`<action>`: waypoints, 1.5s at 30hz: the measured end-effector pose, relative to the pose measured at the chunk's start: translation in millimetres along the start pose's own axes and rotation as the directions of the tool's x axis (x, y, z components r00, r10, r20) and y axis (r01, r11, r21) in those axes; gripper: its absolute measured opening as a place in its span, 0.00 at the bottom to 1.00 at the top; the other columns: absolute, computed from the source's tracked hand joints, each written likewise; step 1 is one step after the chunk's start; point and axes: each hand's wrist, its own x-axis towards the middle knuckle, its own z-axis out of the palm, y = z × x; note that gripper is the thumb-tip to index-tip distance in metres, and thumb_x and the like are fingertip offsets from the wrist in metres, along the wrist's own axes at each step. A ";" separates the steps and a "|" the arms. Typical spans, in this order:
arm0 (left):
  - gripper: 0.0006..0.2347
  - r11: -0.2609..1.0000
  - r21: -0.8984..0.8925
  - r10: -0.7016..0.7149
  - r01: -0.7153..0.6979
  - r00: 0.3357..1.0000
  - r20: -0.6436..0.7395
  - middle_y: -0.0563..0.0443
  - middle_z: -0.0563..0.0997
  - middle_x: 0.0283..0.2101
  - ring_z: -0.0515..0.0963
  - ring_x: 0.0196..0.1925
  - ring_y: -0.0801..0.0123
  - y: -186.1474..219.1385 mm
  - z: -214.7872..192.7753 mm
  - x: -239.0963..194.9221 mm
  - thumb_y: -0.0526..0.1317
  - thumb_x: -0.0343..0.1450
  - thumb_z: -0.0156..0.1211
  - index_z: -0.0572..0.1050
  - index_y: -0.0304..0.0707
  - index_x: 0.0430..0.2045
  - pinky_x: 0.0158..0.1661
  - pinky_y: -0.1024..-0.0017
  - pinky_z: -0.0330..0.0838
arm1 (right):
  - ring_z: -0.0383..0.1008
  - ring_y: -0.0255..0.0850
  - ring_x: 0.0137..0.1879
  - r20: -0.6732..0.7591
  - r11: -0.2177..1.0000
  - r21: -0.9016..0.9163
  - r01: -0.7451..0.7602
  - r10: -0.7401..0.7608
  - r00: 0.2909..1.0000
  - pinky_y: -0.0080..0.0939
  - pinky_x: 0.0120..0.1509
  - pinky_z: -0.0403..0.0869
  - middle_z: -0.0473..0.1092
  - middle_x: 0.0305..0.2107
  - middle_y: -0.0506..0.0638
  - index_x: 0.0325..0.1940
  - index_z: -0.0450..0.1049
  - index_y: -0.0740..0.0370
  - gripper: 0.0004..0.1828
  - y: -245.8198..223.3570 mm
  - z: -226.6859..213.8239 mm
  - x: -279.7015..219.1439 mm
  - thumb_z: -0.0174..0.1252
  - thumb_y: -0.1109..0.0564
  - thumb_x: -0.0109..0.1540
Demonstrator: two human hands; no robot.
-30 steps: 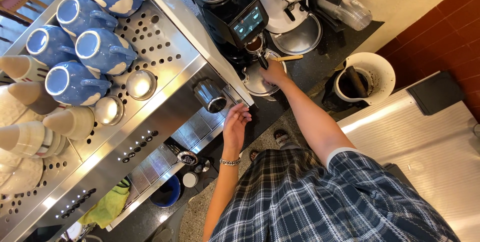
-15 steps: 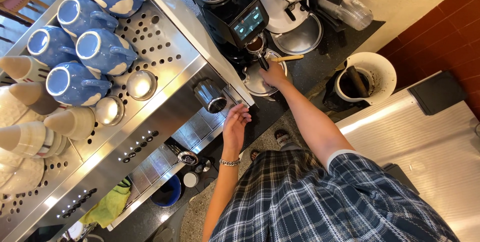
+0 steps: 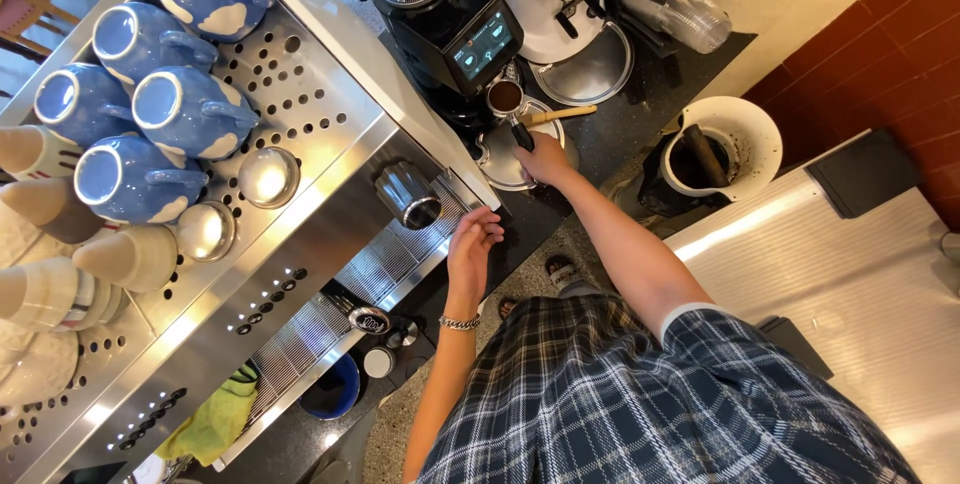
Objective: Prepare a shot of espresso using a professional espresso machine and grinder.
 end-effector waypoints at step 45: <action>0.11 0.686 0.720 0.271 0.106 0.881 -0.388 0.48 0.84 0.40 0.83 0.41 0.67 21.5 33.0 -180.3 0.43 0.78 0.51 0.75 0.34 0.43 0.44 0.69 0.76 | 0.68 0.49 0.65 0.736 0.858 0.203 0.472 -0.452 0.505 0.48 0.65 0.72 0.62 0.60 0.61 0.70 0.49 0.69 0.46 -58.1 86.4 -285.8 0.70 0.58 0.56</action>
